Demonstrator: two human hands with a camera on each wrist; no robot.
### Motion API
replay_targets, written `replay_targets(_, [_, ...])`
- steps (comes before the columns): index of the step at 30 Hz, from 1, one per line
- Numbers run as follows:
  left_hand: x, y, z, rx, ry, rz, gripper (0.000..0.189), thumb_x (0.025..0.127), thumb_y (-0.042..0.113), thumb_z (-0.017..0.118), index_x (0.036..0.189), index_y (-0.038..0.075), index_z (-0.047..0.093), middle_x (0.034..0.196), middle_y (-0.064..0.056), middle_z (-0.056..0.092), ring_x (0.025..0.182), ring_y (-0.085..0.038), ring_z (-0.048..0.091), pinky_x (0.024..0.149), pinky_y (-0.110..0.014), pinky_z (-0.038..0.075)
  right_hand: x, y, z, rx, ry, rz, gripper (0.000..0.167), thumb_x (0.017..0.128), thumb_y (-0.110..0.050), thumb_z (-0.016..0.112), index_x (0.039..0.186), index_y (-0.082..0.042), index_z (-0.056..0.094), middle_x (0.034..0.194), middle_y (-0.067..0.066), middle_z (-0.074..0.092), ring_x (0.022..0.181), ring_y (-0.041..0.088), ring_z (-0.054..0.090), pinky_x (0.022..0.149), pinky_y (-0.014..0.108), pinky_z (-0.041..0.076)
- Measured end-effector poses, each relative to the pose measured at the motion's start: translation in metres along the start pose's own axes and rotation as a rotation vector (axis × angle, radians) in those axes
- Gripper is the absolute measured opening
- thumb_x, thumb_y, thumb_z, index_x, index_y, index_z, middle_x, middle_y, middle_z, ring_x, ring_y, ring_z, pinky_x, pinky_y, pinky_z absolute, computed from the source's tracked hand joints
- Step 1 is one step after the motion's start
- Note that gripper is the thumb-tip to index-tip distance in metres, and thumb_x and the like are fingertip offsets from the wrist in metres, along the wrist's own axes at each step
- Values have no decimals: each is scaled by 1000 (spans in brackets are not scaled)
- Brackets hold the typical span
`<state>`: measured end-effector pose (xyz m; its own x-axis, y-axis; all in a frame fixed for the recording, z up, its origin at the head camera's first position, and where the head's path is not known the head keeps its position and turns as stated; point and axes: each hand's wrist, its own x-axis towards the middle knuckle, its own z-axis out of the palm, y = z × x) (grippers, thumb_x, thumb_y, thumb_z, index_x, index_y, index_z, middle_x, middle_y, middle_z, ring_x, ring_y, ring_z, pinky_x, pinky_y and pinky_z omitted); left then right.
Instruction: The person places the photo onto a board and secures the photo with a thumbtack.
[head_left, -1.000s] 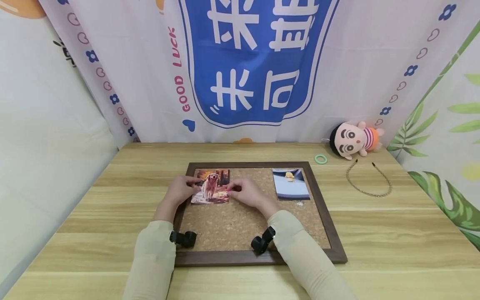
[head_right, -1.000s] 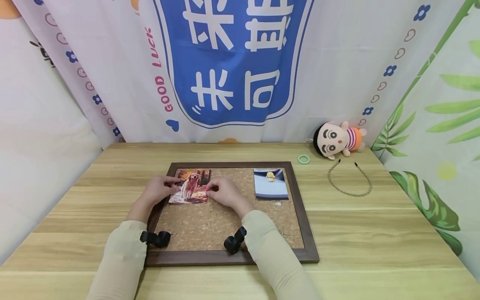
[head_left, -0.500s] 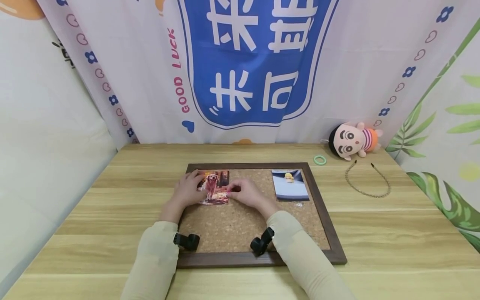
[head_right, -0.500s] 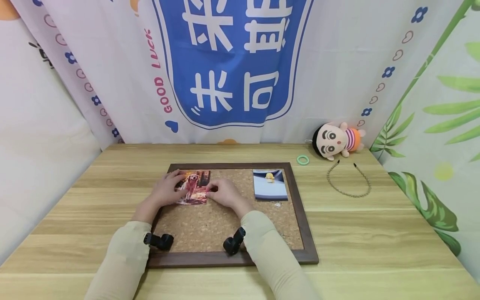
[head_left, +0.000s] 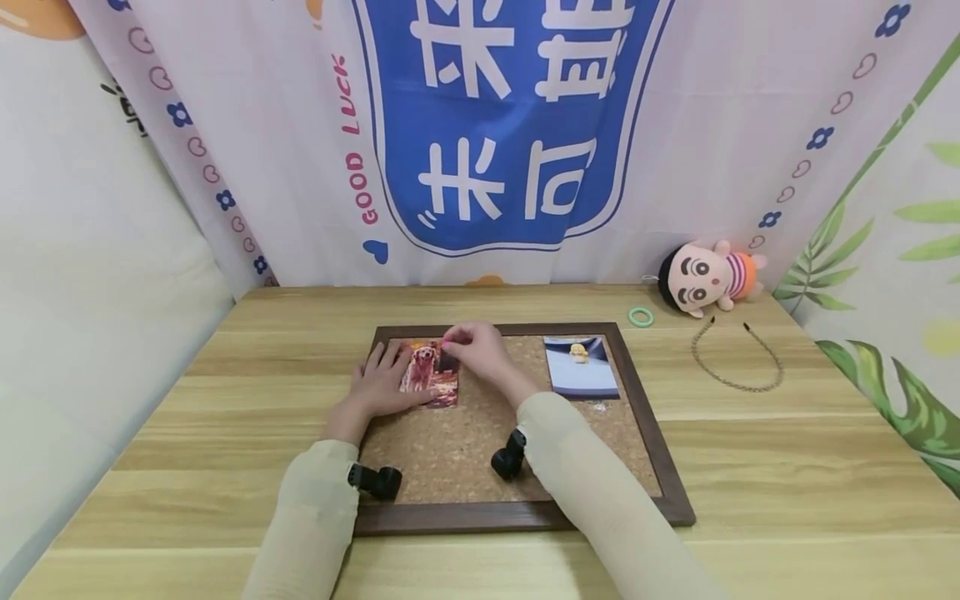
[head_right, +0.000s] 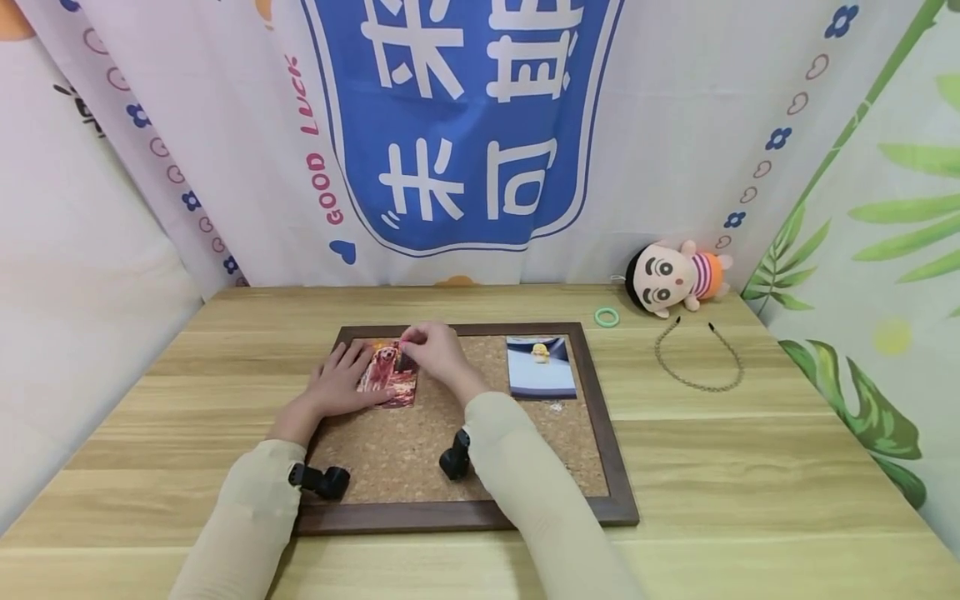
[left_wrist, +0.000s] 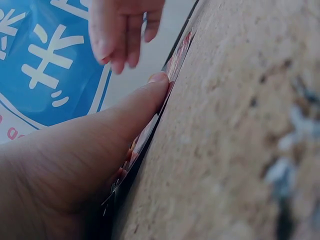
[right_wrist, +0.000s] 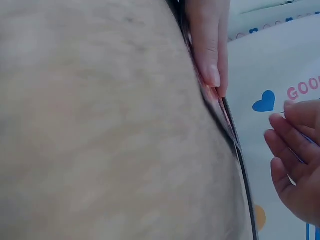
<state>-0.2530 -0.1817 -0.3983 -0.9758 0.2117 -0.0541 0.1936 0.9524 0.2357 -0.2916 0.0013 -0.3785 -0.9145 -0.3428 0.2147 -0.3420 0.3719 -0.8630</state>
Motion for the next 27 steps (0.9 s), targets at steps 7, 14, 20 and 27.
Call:
replay_targets(7, [0, 0, -2, 21, -41, -10, 97, 70, 71, 41, 138, 7, 15, 141, -18, 5, 126, -37, -1, 91, -61, 7, 25, -4, 8, 86, 44, 79, 14, 79, -9, 62, 87, 1, 66, 75, 7, 61, 66, 20, 56, 56, 23, 44])
replay_targets(14, [-1, 4, 1, 28, -36, -4, 95, 72, 69, 41, 138, 7, 15, 141, -18, 6, 126, -36, 0, 92, -59, 7, 30, 3, 24, 86, 43, 169, 8, 78, -8, 63, 82, -1, 66, 74, 3, 62, 68, 15, 55, 59, 21, 42])
replay_targets(20, [-6, 6, -4, 10, -24, -7, 90, 74, 64, 45, 138, 6, 17, 142, -16, 8, 126, -35, 0, 93, -58, 7, 32, 6, 37, 79, 71, 208, 8, 79, -9, 61, 82, -3, 66, 77, 2, 61, 70, 15, 55, 60, 23, 43])
replay_targets(27, [-9, 6, -7, -29, -33, -6, 88, 75, 60, 47, 138, 7, 17, 142, -15, 7, 127, -35, -1, 93, -58, 6, 36, 6, 44, -104, 97, 210, 9, 79, -14, 62, 83, -9, 68, 83, -1, 62, 81, 14, 55, 70, 26, 42])
